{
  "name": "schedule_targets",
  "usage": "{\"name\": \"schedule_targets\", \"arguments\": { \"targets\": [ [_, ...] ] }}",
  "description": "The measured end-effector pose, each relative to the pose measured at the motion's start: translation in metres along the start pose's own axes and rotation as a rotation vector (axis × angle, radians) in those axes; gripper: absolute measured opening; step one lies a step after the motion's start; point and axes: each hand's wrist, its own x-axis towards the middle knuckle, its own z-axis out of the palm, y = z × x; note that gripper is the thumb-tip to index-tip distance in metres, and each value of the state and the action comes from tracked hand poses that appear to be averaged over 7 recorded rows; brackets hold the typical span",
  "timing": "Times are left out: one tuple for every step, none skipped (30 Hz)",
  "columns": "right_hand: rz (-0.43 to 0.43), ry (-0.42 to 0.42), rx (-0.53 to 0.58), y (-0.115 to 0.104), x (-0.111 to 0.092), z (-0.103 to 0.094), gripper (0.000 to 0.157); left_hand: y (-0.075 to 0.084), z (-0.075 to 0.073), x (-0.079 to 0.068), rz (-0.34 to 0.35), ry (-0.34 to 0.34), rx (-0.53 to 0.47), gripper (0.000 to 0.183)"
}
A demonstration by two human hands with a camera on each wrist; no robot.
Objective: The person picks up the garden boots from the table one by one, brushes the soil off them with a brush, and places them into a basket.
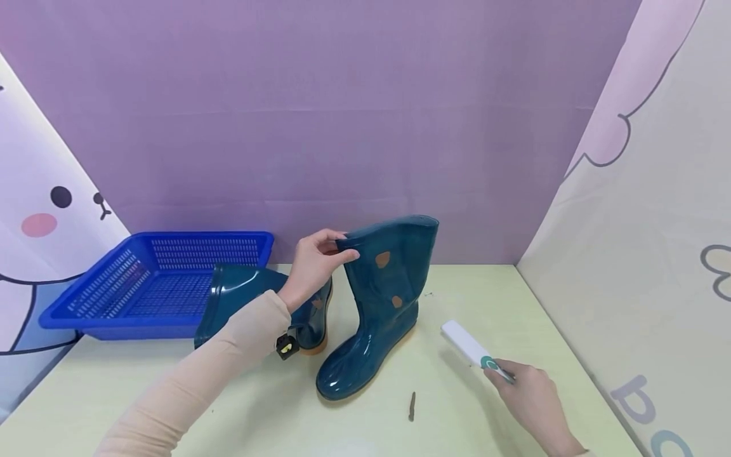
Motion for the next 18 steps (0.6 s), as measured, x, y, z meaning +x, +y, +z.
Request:
{"name": "schedule_targets", "arguments": {
  "targets": [
    [0.002, -0.003, 0.004, -0.001, 0.0, 0.001, 0.039, 0.0, 0.0, -0.001, 0.011, 0.012, 0.006, 0.028],
    [0.004, -0.005, 0.008, -0.001, 0.0, 0.001, 0.039, -0.001, 0.001, -0.001, 0.02, 0.02, 0.011, 0.028],
    [0.007, -0.005, 0.012, -0.001, 0.0, 0.001, 0.039, -0.001, 0.001, -0.001, 0.024, 0.024, 0.015, 0.03],
    [0.008, -0.005, 0.014, -0.002, 0.0, 0.002, 0.039, -0.002, 0.001, -0.002, 0.024, 0.025, 0.014, 0.034],
    [0.008, -0.002, 0.014, -0.002, 0.0, 0.002, 0.039, -0.003, 0.001, -0.002, 0.018, 0.025, 0.012, 0.038],
    [0.008, 0.0, 0.016, -0.003, 0.0, 0.002, 0.039, -0.004, 0.001, -0.002, 0.007, 0.023, 0.01, 0.042],
    [0.007, 0.005, 0.017, -0.003, 0.0, 0.002, 0.039, -0.005, 0.001, -0.003, 0.002, 0.019, 0.008, 0.045],
    [0.004, 0.013, 0.018, -0.004, 0.001, 0.003, 0.039, -0.006, 0.001, -0.003, -0.004, 0.015, 0.002, 0.047],
    [0.002, 0.023, 0.017, -0.005, 0.001, 0.003, 0.039, -0.007, 0.001, -0.003, -0.01, 0.013, -0.004, 0.048],
    [-0.002, 0.032, 0.014, -0.006, 0.002, 0.004, 0.039, -0.008, 0.0, -0.004, -0.017, 0.014, -0.008, 0.047],
    [-0.007, 0.044, 0.015, -0.008, 0.003, 0.004, 0.039, -0.01, -0.001, -0.004, -0.022, 0.017, -0.01, 0.044],
    [-0.011, 0.054, 0.017, -0.011, 0.004, 0.005, 0.039, -0.011, -0.001, -0.003, -0.024, 0.021, -0.014, 0.041],
    [-0.018, 0.069, 0.02, -0.013, 0.006, 0.006, 0.039, -0.012, -0.002, -0.003, -0.025, 0.027, -0.02, 0.038],
    [-0.026, 0.084, 0.029, -0.016, 0.007, 0.006, 0.039, -0.014, -0.003, -0.003, -0.033, 0.034, -0.027, 0.036],
    [-0.036, 0.105, 0.039, -0.02, 0.008, 0.007, 0.038, -0.015, -0.003, -0.002, -0.043, 0.044, -0.033, 0.034],
    [-0.049, 0.131, 0.054, -0.023, 0.01, 0.008, 0.036, -0.016, -0.004, -0.002, -0.051, 0.052, -0.039, 0.033],
    [-0.063, 0.161, 0.073, -0.027, 0.011, 0.009, 0.035, -0.017, -0.004, -0.001, -0.057, 0.059, -0.047, 0.032],
    [-0.078, 0.192, 0.095, -0.031, 0.013, 0.01, 0.033, -0.018, -0.004, -0.001, -0.066, 0.066, -0.054, 0.03]
  ]
}}
